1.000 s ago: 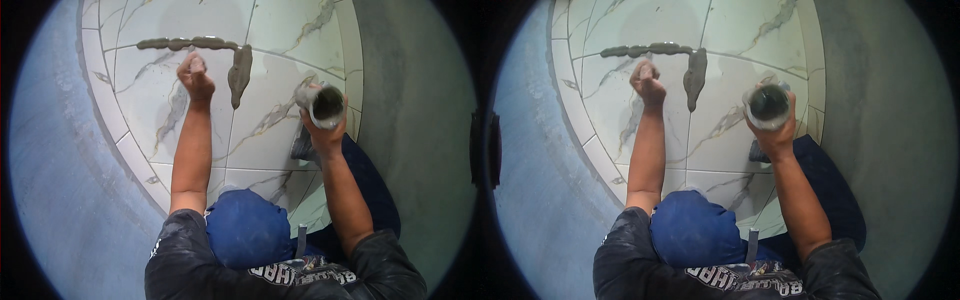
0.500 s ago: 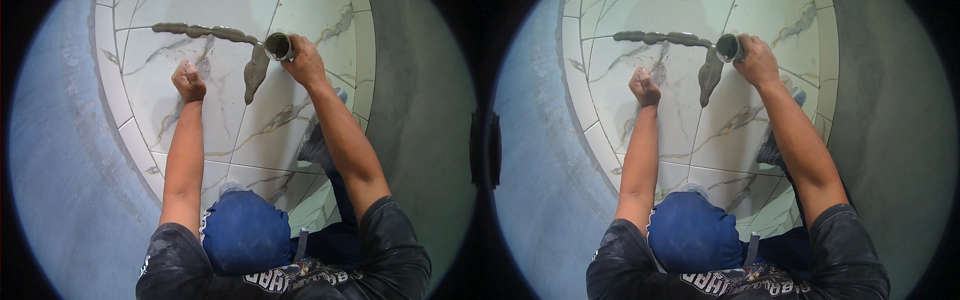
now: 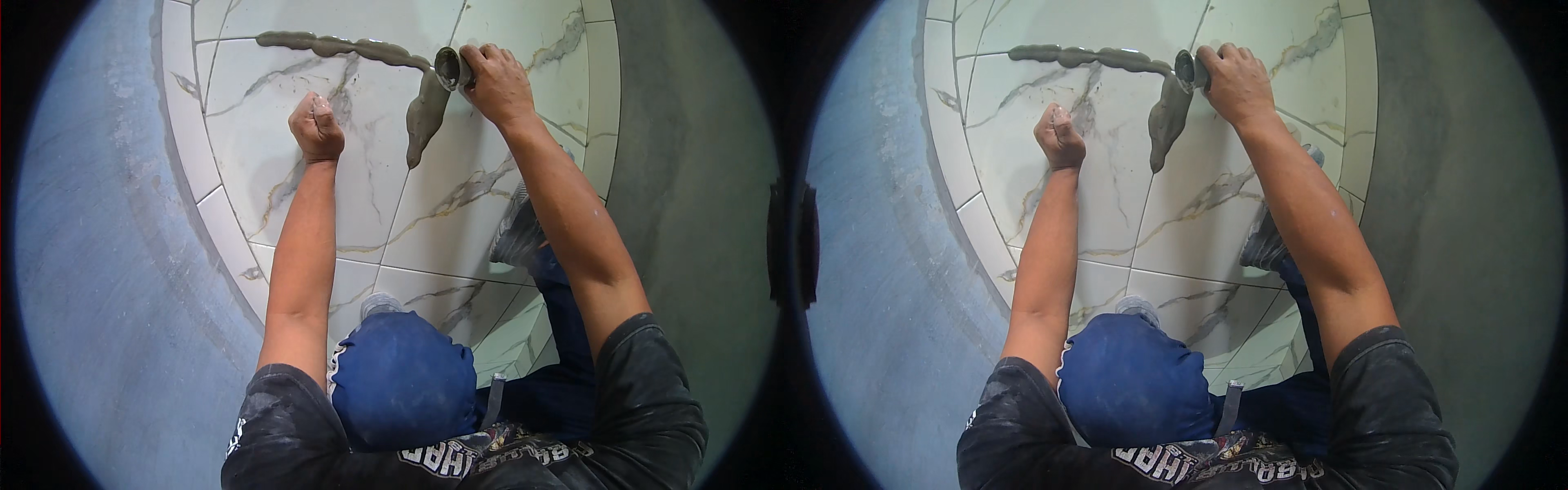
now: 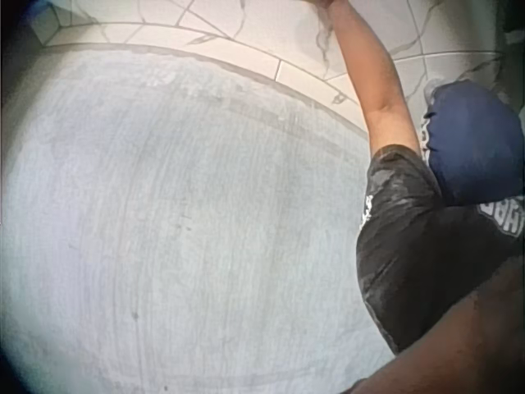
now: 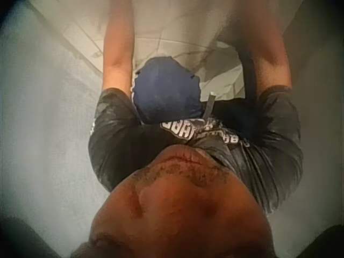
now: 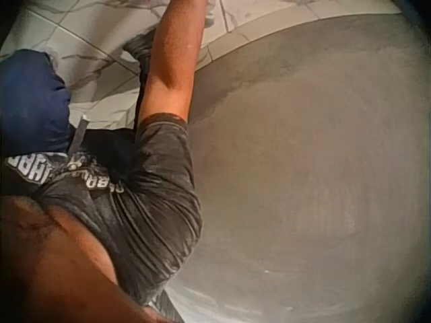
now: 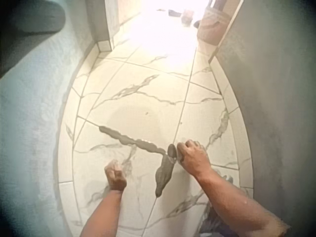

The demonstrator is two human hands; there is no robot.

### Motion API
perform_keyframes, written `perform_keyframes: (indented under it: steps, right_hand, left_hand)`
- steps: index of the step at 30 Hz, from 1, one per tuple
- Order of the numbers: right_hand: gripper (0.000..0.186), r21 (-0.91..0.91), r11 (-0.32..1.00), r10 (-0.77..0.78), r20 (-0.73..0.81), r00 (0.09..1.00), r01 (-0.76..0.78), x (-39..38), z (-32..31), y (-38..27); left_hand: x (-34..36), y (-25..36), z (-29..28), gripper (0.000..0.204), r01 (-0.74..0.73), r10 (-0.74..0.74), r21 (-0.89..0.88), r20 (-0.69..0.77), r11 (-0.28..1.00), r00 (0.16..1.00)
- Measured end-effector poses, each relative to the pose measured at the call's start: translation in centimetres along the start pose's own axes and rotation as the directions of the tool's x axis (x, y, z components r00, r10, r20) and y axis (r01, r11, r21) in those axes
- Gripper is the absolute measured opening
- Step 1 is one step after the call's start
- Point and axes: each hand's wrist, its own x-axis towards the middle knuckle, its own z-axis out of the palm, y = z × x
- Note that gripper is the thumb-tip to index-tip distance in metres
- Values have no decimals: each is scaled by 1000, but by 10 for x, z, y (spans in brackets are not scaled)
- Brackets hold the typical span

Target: Applying mortar or grout to a tile joint around a circular opening.

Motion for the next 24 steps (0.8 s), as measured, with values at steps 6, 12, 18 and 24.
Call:
perform_keyframes:
  steps: [6, 12, 18, 24]
  right_hand:
    - [49, -58, 998, 6, -4, 1000, -6, 2, 2, 0]
    - [45, 117, 993, 44, -93, 995, -33, -2, 8, 7]
    - [47, 567, 817, 196, -98, 976, -107, -18, 5, 10]
    - [51, 747, 637, 326, -36, 945, -191, -51, -23, 0]
  left_hand:
    - [0, 1, 0, 39, -4, 4, 3, 3, 1000, 1000]
    - [2, 2, -1, 39, -31, 31, 24, 6, 999, 1000]
    - [-3, 0, 2, 40, 107, -109, -170, 0, 980, 994]
    - [-7, 21, 42, 47, 80, -18, -232, 256, 969, 966]
